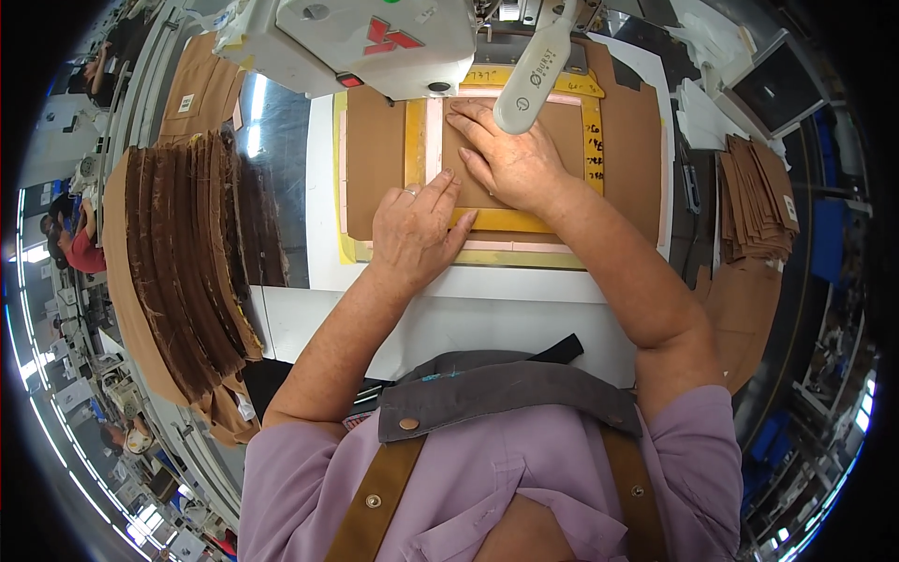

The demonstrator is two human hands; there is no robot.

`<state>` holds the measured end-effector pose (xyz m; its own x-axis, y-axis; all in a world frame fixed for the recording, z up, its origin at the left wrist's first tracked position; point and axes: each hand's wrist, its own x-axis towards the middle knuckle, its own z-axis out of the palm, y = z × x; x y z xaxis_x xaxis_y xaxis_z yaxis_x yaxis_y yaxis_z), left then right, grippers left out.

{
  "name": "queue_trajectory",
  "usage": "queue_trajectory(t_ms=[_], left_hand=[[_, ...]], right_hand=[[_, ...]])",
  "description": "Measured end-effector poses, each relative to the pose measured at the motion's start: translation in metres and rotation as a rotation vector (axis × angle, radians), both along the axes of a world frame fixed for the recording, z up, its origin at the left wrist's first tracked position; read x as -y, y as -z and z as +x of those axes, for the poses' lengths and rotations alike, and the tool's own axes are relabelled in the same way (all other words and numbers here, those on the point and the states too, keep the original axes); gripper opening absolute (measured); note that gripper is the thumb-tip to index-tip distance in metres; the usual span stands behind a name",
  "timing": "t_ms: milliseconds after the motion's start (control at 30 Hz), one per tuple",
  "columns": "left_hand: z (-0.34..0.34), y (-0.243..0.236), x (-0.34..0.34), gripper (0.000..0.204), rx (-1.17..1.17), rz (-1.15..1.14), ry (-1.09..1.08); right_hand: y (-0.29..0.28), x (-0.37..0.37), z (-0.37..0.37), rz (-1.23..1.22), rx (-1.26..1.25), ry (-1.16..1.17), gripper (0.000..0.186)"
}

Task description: Sewing and assembling pieces of brown material to manufacture bags using an industrial sewing machine.

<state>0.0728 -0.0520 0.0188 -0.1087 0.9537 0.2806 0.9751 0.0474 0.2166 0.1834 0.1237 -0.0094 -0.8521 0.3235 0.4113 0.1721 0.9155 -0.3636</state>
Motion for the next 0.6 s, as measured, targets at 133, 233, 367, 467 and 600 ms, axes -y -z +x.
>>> queue_trajectory(t_ms=[133, 233, 367, 467, 600], left_hand=[[-0.008, 0.0, -0.003, 0.034, 0.031, -0.034, 0.026], [-0.014, -0.007, -0.022, 0.038, 0.027, 0.02, 0.035], [-0.024, 0.006, -0.046, 0.046, -0.043, 0.065, 0.04], [-0.025, 0.014, -0.051, 0.052, 0.011, 0.017, 0.002], [-0.025, 0.01, -0.053, 0.057, -0.032, -0.013, 0.0]], right_hand=[[0.0, 0.0, 0.001, 0.04, -0.001, 0.023, 0.044], [0.001, 0.0, -0.001, 0.005, -0.018, 0.021, 0.042], [-0.002, -0.001, 0.001, -0.127, -0.104, 0.013, 0.04], [-0.012, -0.001, 0.013, -0.03, -0.097, -0.002, 0.038], [-0.016, -0.006, 0.048, 0.037, -0.014, 0.16, 0.038]])
